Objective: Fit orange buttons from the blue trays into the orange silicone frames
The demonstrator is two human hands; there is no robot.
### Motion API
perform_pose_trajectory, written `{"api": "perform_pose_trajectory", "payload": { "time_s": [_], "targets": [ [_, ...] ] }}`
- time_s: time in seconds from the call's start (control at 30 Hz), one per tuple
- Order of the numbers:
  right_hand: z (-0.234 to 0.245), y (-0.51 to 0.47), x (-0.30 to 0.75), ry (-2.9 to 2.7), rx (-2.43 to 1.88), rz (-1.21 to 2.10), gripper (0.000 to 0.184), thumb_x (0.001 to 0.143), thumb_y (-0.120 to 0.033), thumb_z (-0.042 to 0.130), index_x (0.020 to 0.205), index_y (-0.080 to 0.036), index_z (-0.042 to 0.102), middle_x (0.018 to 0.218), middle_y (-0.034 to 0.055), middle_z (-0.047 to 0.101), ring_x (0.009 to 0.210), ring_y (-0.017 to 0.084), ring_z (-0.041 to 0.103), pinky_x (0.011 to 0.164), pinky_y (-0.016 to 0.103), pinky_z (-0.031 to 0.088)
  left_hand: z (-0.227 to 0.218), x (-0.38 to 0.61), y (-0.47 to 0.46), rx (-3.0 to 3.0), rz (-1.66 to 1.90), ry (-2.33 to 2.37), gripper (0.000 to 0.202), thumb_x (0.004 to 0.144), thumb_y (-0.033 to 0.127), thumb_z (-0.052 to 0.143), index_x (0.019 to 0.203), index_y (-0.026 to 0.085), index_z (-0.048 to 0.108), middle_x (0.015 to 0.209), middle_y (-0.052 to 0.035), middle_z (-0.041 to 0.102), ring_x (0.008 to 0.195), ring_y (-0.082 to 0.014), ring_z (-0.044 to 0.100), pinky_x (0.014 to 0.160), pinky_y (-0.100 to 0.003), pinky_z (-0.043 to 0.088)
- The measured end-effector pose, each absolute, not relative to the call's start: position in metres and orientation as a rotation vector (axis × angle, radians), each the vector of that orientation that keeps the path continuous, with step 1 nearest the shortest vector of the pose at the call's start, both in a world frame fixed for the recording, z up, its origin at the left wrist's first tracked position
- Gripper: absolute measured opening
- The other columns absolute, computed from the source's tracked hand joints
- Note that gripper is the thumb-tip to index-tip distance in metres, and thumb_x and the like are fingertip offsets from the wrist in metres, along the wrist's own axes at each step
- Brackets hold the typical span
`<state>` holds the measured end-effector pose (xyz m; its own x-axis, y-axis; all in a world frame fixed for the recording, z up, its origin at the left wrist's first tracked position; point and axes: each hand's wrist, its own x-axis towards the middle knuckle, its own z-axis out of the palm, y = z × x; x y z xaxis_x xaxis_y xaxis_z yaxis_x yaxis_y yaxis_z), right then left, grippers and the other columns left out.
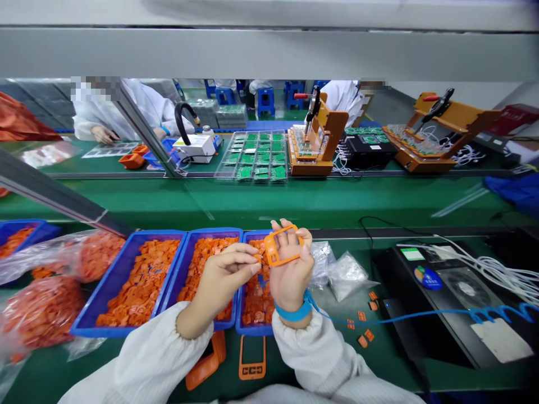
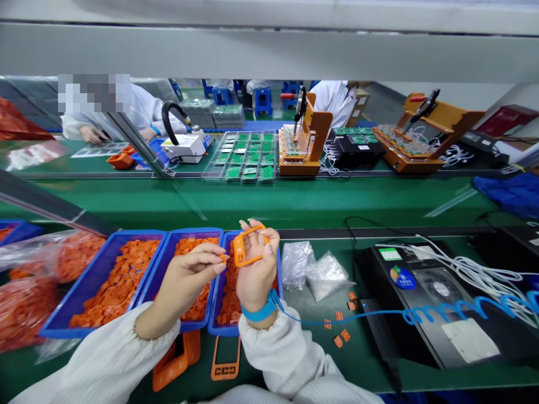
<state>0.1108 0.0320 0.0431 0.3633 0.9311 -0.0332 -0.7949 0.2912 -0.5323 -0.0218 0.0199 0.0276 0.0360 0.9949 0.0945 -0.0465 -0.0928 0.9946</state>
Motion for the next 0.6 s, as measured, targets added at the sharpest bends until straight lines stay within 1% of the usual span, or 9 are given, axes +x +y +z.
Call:
{"api": "perform_pose_trajectory", "payload": {
  "time_s": [0.07, 0.1, 0.2, 0.23, 0.27, 0.33, 0.4, 0.47, 0.6],
  "targets": [
    [0.043, 0.029, 0.11, -0.341, -0.484, 1.18, 0.012, 0.089, -0.037, 0.061, 0.099, -0.03, 0.058, 0.119, 0.0005, 0.073, 0.119, 0.023, 0.073, 0.1, 0.04, 0.052, 0.028, -0.02, 0.02, 1.226, 1.29, 1.099, 0.012, 0.074, 0.028, 0.093, 0.076, 0.02, 0.084, 0.101, -0.0112, 0.078, 0.096, -0.022, 0.073, 0.083, -0.031, 0.06],
    [0.043, 0.028, 0.11, -0.361, -0.474, 1.182, 0.012, 0.089, -0.035, 0.06, 0.099, -0.03, 0.057, 0.12, 0.0004, 0.072, 0.121, 0.023, 0.072, 0.102, 0.042, 0.051, 0.028, -0.019, 0.02, 1.179, 1.297, 1.094, 0.015, 0.074, 0.029, 0.093, 0.082, 0.02, 0.085, 0.1, -0.0105, 0.079, 0.094, -0.0215, 0.073, 0.083, -0.032, 0.06],
    [0.043, 0.025, 0.109, -0.415, -0.456, 1.176, 0.013, 0.089, -0.035, 0.06, 0.1, -0.031, 0.057, 0.122, 0.001, 0.069, 0.125, 0.023, 0.069, 0.109, 0.046, 0.049, 0.027, -0.014, 0.022, 1.016, 1.286, 1.087, 0.035, 0.072, 0.033, 0.096, 0.103, 0.02, 0.084, 0.102, -0.0094, 0.079, 0.091, -0.0202, 0.073, 0.084, -0.033, 0.06],
    [0.042, 0.024, 0.108, -0.428, -0.455, 1.171, 0.013, 0.089, -0.035, 0.059, 0.101, -0.031, 0.057, 0.122, 0.0012, 0.068, 0.125, 0.024, 0.069, 0.111, 0.047, 0.049, 0.028, -0.013, 0.022, 0.982, 1.29, 1.089, 0.038, 0.071, 0.034, 0.096, 0.103, 0.02, 0.084, 0.105, -0.0098, 0.079, 0.093, -0.0205, 0.072, 0.086, -0.033, 0.06],
    [0.042, 0.024, 0.108, -0.439, -0.456, 1.166, 0.013, 0.088, -0.034, 0.059, 0.101, -0.031, 0.057, 0.121, 0.0013, 0.067, 0.126, 0.024, 0.069, 0.111, 0.047, 0.049, 0.03, -0.012, 0.022, 0.962, 1.304, 1.091, 0.036, 0.07, 0.035, 0.097, 0.099, 0.019, 0.084, 0.108, -0.0102, 0.078, 0.097, -0.0211, 0.072, 0.088, -0.033, 0.059],
    [0.04, 0.023, 0.107, -0.472, -0.45, 1.151, 0.016, 0.085, -0.028, 0.06, 0.101, -0.031, 0.058, 0.12, 0.0011, 0.065, 0.126, 0.024, 0.068, 0.111, 0.048, 0.05, 0.035, -0.01, 0.021, 0.923, 1.341, 1.075, 0.03, 0.068, 0.037, 0.098, 0.084, 0.017, 0.083, 0.109, -0.0093, 0.076, 0.101, -0.0206, 0.069, 0.09, -0.031, 0.057],
    [0.038, 0.022, 0.106, -0.526, -0.447, 1.127, 0.027, 0.078, -0.017, 0.06, 0.101, -0.03, 0.059, 0.117, 0.0001, 0.063, 0.126, 0.023, 0.068, 0.113, 0.048, 0.05, 0.041, -0.009, 0.018, 0.835, 1.331, 1.03, 0.029, 0.069, 0.038, 0.098, 0.078, 0.017, 0.081, 0.102, -0.0063, 0.073, 0.093, -0.0175, 0.067, 0.084, -0.028, 0.057],
    [0.036, 0.021, 0.105, -0.575, -0.466, 1.105, 0.035, 0.073, -0.008, 0.057, 0.099, -0.03, 0.059, 0.114, -0.0012, 0.06, 0.125, 0.021, 0.067, 0.114, 0.049, 0.051, 0.046, -0.007, 0.013, 0.734, 1.298, 0.983, 0.031, 0.07, 0.039, 0.098, 0.079, 0.017, 0.079, 0.094, -0.0035, 0.069, 0.084, -0.0147, 0.063, 0.077, -0.027, 0.056],
    [0.033, 0.018, 0.103, -0.627, -0.526, 1.04, 0.037, 0.074, 0.0, 0.051, 0.095, -0.03, 0.056, 0.114, -0.0015, 0.055, 0.122, 0.018, 0.066, 0.112, 0.05, 0.054, 0.047, -0.001, 0.004, 0.628, 1.307, 0.963, 0.036, 0.072, 0.043, 0.097, 0.088, 0.018, 0.077, 0.089, -0.0015, 0.068, 0.078, -0.0134, 0.059, 0.073, -0.026, 0.052]
  ]
}}
